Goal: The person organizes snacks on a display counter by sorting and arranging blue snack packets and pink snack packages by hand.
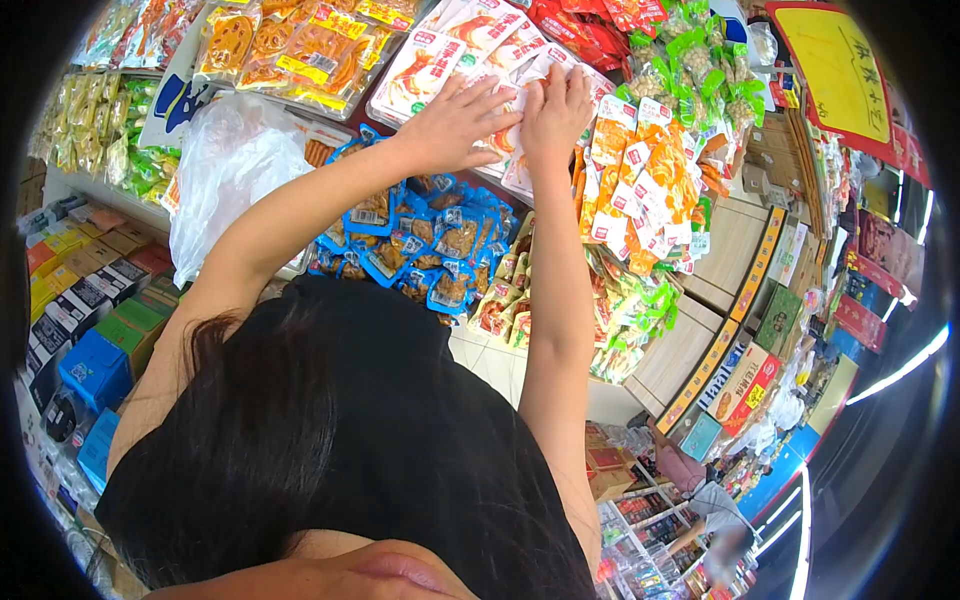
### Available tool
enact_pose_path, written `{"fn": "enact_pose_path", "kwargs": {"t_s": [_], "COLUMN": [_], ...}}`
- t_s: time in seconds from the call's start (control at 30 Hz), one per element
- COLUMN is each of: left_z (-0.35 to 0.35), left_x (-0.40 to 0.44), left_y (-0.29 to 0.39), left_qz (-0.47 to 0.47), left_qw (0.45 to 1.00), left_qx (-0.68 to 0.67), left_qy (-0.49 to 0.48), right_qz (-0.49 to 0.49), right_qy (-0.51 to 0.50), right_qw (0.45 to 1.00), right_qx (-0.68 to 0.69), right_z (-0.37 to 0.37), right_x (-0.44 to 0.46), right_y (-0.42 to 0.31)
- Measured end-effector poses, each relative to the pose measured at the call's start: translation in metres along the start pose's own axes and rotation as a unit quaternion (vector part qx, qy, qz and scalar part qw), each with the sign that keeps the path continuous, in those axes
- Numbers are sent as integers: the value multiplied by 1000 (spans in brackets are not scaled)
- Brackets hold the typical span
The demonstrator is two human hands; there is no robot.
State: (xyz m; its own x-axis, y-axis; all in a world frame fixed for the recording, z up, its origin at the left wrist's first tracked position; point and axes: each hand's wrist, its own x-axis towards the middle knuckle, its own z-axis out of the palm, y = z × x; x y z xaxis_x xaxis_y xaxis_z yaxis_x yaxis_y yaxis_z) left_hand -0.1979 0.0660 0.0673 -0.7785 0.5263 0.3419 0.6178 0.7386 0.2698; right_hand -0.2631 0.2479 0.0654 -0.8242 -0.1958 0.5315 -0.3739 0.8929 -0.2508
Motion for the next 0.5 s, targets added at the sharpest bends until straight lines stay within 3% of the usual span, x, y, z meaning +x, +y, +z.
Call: {"fn": "enact_pose_path", "kwargs": {"t_s": [0.07,0.5], "left_z": [1,3], "left_x": [0,-3], "left_y": [1,6], "left_qz": [-2,-5], "left_qw": [1000,1000], "left_qx": [-6,1], "left_qy": [4,25], "right_qz": [34,29], "right_qy": [-27,10], "right_qw": [999,1000], "right_qx": [15,4], "right_z": [-2,0], "right_x": [-8,-17], "right_y": [-6,-8]}}
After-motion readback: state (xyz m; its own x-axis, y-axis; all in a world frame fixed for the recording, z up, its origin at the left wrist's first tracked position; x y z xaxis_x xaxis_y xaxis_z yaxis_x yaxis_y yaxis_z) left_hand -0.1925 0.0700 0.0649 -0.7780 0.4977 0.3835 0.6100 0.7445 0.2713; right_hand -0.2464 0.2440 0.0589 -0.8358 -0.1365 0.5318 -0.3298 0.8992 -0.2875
